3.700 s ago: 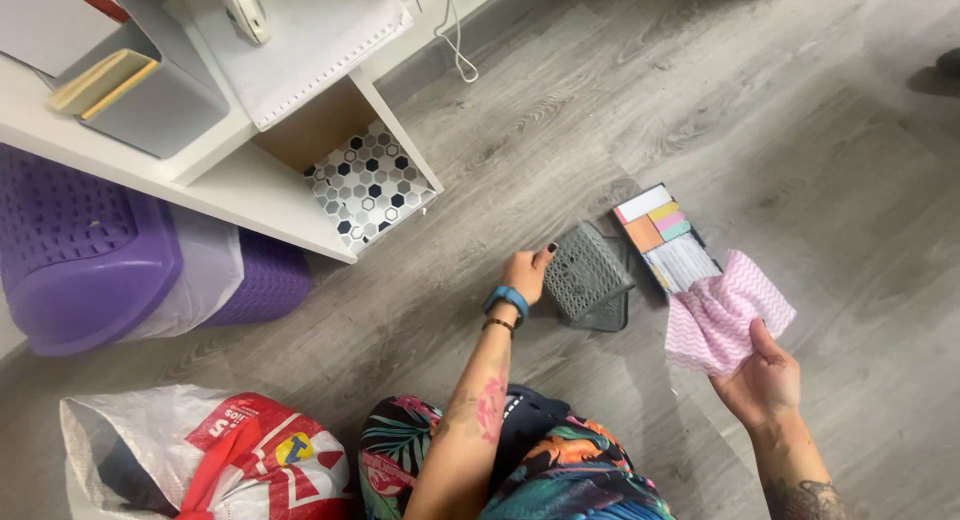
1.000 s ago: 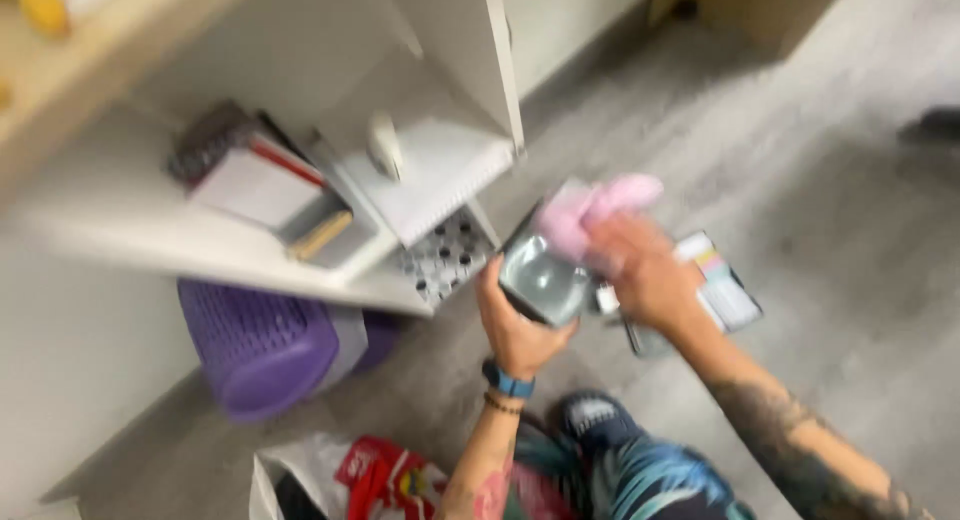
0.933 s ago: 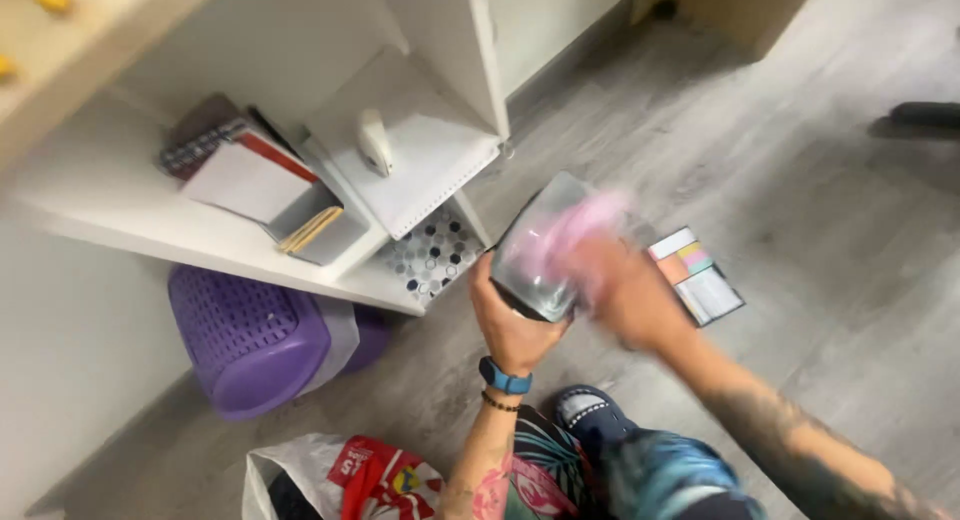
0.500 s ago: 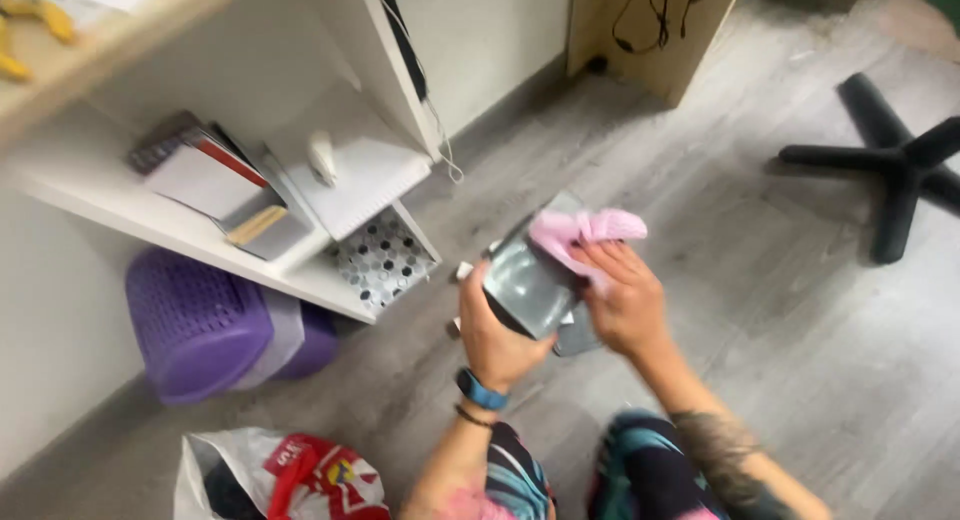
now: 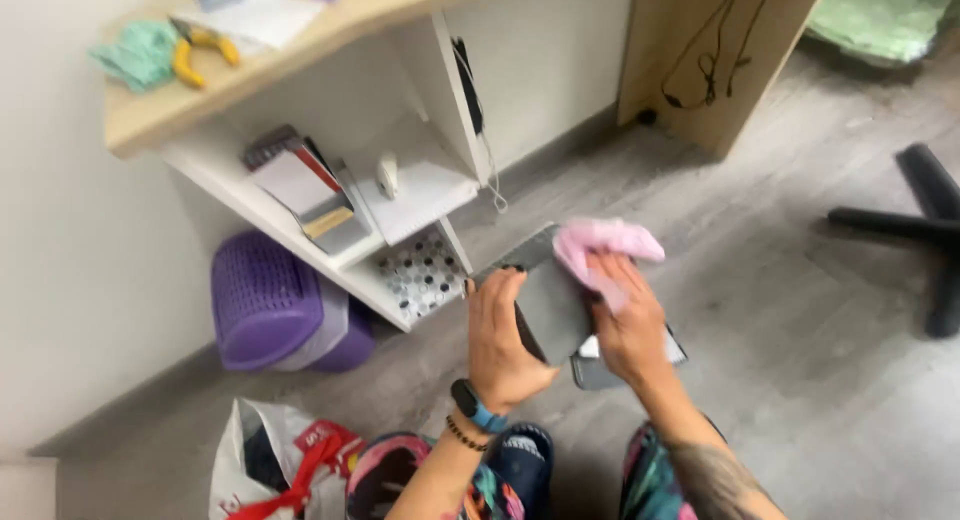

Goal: Cleaning a storage box and electronic power adapters with a cloth and cleaning spray.

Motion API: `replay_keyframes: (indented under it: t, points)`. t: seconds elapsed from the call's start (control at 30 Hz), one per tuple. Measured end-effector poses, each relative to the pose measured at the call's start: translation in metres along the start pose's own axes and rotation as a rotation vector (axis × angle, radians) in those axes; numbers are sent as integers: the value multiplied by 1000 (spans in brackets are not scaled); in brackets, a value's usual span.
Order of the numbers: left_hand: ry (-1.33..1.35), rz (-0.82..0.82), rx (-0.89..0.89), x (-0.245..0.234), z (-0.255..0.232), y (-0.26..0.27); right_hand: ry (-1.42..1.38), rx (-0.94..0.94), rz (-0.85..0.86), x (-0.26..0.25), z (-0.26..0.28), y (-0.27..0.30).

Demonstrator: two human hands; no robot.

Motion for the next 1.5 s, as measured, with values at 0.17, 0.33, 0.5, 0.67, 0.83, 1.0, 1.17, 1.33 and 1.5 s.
replay_keyframes:
  t: [0.17,0.33,0.5,0.67,0.83,1.0,1.17,1.33,1.5]
  points:
    - [105,209,-311,22,29,34,50,-595,23,-21,44,64]
    - [1844,-556,-1256,72,73,130,-410,267,-517,-89,-46,145]
    - [2000,-486,-1257,91,38,151,-427,98,-251,-85,60,122]
    - [1786,-245,-795,92,25,157,23,-308,151,-24,43,182]
    - [1943,-515,-899,106,27,166,-786,1274,43,81,-119,244]
    - [1985,-396,-825,141,-10,189,-1622,304,329,-60,121,107]
    - [1651,-63,-690,132,2,205,-997,390,559,-38,7,171]
    - [2054,-100,-620,147,58,226,-395,5,763,-9,-13,233]
    - [1988,-84,-615,113,29,207,-145,-34,665,-46,103,141]
Point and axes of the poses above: each hand's wrist, its own y-axis away from the middle knuckle, its own x-axis out of the palm, z = x × y, the point moved 8 cm from there along -y, towards the middle knuckle, and after that the axes turned 2 degrees about y, right-handed, at the moved point
